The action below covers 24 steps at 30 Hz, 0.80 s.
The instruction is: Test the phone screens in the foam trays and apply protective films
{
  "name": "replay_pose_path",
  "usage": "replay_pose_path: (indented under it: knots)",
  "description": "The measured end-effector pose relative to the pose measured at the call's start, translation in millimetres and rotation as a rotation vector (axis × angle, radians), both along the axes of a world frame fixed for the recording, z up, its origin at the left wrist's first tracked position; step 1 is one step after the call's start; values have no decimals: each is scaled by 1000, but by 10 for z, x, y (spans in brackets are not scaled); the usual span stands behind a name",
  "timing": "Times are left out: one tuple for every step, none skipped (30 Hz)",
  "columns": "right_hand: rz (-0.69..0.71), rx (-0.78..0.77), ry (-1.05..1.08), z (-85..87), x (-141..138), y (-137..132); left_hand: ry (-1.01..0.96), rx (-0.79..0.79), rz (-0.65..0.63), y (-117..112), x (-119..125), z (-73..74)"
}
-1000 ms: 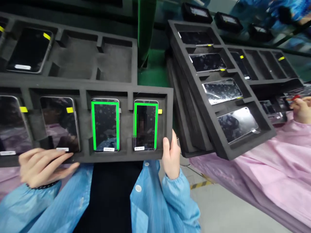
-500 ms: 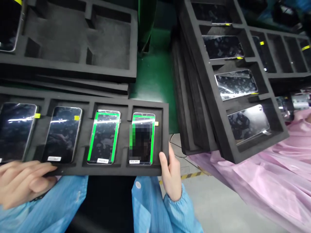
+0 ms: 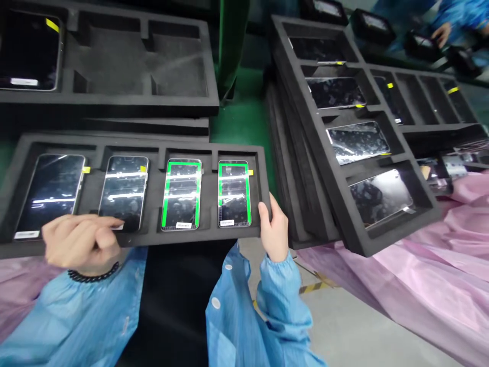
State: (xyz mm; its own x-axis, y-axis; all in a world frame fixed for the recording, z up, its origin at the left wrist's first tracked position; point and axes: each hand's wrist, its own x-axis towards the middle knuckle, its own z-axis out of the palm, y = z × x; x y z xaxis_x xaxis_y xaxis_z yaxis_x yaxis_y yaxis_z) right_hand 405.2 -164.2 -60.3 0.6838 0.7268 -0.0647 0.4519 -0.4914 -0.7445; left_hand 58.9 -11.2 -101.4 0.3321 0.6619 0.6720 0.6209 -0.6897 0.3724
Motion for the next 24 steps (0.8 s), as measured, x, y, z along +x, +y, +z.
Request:
replay_pose_path:
  knots:
    - [16, 2, -47, -25, 68, 69, 45, 117, -15, 21, 133, 60]
    - [33, -4, -103, -41, 121, 128, 67, 182, -24, 35, 235, 111]
    - [45, -17, -160, -46, 157, 174, 89, 231, -28, 42, 304, 150]
    - [48, -34, -209, -39, 173, 203, 98, 229, -21, 44, 344, 177]
    - [44, -47, -260, -17, 169, 217, 97, 217, -17, 42, 358, 195]
    - [45, -53, -319, 19, 149, 216, 92, 202, -20, 38, 356, 206]
    - [61, -46, -388, 67, 116, 206, 81, 180, -32, 34, 346, 214]
    - [109, -23, -465, 124, 75, 193, 69, 151, -53, 31, 337, 222]
    - [197, 12, -544, 184, 31, 183, 55, 124, -78, 29, 335, 232]
    - [315, 56, -612, 241, -12, 181, 43, 103, -106, 30, 344, 244]
    - [442, 97, -657, 288, -49, 190, 37, 91, -129, 31, 364, 259]
    - [555, 127, -678, 321, -79, 210, 43, 88, -147, 33, 393, 274]
    - [643, 141, -689, 337, -102, 240, 59, 87, -159, 35, 428, 289]
    - [699, 135, -700, 337, -116, 275, 79, 84, -166, 36, 462, 301]
    - [727, 116, -714, 323, -122, 311, 98, 76, -170, 36, 492, 310]
    - [744, 94, -728, 302, -123, 343, 116, 62, -171, 34, 514, 316]
    - [761, 79, -735, 279, -119, 367, 124, 45, -167, 30, 526, 318]
    - [777, 72, -734, 259, -113, 383, 124, 26, -161, 25, 531, 317]
    - [795, 72, -725, 249, -105, 390, 119, 10, -154, 20, 529, 314]
    - [814, 79, -708, 248, -97, 389, 112, -2, -146, 15, 524, 311]
    - [835, 88, -681, 258, -90, 386, 107, -7, -138, 10, 518, 307]
    - [858, 99, -647, 277, -82, 382, 103, -7, -132, 6, 514, 303]
    - [884, 110, -606, 301, -73, 382, 102, -3, -129, 4, 513, 300]
    - [914, 121, -560, 327, -62, 389, 99, 0, -125, 3, 514, 297]
